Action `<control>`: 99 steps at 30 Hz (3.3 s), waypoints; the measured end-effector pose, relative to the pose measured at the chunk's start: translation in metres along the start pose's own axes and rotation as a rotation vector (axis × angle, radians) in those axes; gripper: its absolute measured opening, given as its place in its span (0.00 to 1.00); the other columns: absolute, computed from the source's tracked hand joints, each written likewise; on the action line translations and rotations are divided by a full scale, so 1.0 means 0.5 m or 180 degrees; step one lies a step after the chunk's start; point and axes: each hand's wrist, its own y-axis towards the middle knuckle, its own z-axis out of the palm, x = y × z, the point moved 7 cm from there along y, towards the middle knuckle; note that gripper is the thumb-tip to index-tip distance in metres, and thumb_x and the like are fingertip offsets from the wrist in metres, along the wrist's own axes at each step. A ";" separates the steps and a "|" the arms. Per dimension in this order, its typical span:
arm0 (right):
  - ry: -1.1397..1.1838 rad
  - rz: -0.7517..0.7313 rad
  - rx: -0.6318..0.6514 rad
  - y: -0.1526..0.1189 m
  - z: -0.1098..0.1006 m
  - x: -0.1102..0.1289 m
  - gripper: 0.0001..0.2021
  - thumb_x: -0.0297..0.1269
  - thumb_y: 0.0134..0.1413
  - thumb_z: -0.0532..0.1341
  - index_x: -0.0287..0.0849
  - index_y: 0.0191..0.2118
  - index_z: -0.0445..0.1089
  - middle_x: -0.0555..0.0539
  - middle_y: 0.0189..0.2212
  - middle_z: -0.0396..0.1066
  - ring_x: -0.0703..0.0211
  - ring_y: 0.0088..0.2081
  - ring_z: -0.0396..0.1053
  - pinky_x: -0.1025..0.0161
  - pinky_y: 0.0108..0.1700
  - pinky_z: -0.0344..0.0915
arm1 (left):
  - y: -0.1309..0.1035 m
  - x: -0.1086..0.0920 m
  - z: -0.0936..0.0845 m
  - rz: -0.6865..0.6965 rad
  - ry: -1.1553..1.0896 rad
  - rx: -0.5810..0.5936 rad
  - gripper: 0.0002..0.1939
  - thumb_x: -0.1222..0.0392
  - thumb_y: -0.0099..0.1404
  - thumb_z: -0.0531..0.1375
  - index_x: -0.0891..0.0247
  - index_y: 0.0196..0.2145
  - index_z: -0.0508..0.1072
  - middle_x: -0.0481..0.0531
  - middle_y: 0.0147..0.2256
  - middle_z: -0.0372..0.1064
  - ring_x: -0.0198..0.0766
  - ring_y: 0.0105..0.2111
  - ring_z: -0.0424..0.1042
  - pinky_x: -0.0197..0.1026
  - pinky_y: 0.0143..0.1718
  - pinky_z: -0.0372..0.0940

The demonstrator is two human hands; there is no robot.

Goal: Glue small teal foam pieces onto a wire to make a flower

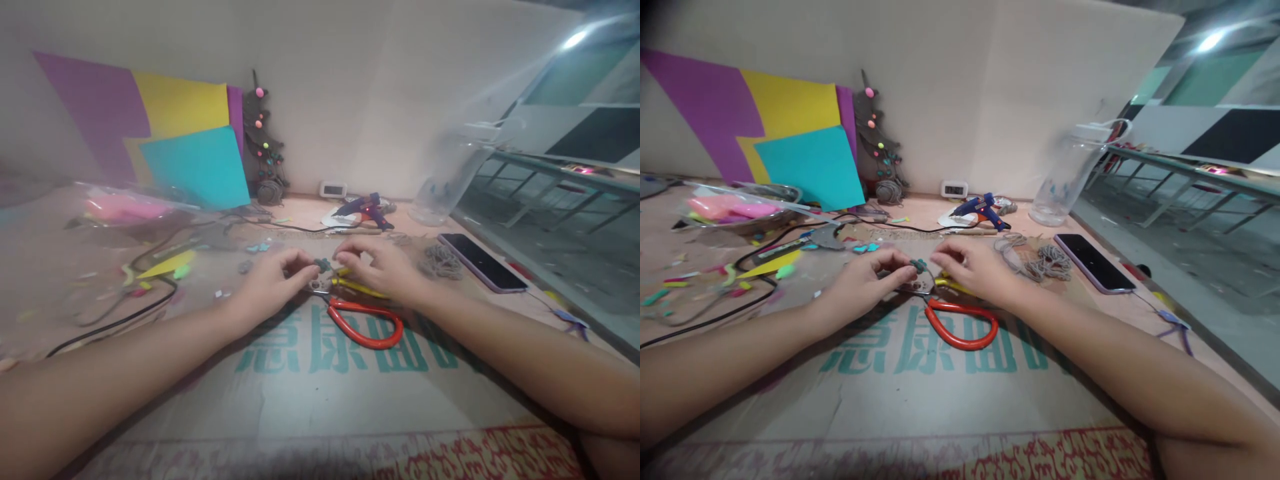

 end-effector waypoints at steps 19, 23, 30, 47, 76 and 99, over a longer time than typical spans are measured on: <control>-0.0931 0.1393 0.0040 0.093 -0.105 -0.307 0.23 0.47 0.47 0.69 0.37 0.46 0.74 0.38 0.39 0.78 0.49 0.38 0.75 0.58 0.42 0.68 | -0.001 0.010 0.001 -0.0081 -0.0019 -0.0002 0.13 0.49 0.67 0.58 0.61 0.34 0.74 0.49 0.30 0.76 0.37 0.30 0.73 0.37 0.31 0.64; -0.0980 0.1591 0.0015 0.107 -0.086 -0.317 0.18 0.47 0.47 0.69 0.39 0.40 0.75 0.40 0.34 0.77 0.48 0.36 0.74 0.58 0.38 0.67 | -0.002 0.007 0.000 -0.0054 0.0053 -0.0004 0.13 0.49 0.68 0.58 0.62 0.33 0.74 0.48 0.30 0.75 0.37 0.31 0.73 0.37 0.33 0.64; -0.0726 0.1791 -0.0206 0.101 -0.095 -0.317 0.11 0.44 0.51 0.65 0.41 0.28 0.75 0.42 0.24 0.75 0.49 0.30 0.74 0.58 0.33 0.67 | -0.002 0.005 0.002 -0.0075 -0.0025 0.0016 0.14 0.49 0.68 0.57 0.62 0.34 0.73 0.49 0.31 0.74 0.38 0.31 0.72 0.38 0.33 0.63; 0.0087 0.0676 -0.0097 -0.062 -0.048 -0.050 0.11 0.47 0.56 0.62 0.47 0.29 0.70 0.48 0.28 0.75 0.53 0.31 0.73 0.55 0.34 0.71 | -0.001 -0.003 -0.009 -0.0256 -0.0356 -0.0211 0.10 0.53 0.64 0.61 0.63 0.33 0.72 0.51 0.31 0.75 0.39 0.31 0.73 0.38 0.30 0.66; -0.0078 0.0502 -0.0114 -0.077 -0.027 -0.034 0.10 0.42 0.52 0.66 0.46 0.27 0.66 0.50 0.25 0.69 0.58 0.27 0.67 0.60 0.29 0.61 | -0.002 -0.003 -0.021 -0.0200 -0.0305 -0.0388 0.10 0.53 0.64 0.60 0.62 0.32 0.68 0.50 0.31 0.71 0.39 0.33 0.71 0.40 0.34 0.67; -0.0285 0.0412 -0.0150 -0.075 -0.028 -0.027 0.11 0.44 0.52 0.65 0.47 0.25 0.65 0.50 0.23 0.70 0.56 0.28 0.69 0.59 0.30 0.64 | 0.000 0.000 -0.017 -0.0149 -0.0329 -0.0375 0.09 0.55 0.64 0.60 0.62 0.32 0.68 0.49 0.31 0.70 0.39 0.33 0.72 0.41 0.35 0.65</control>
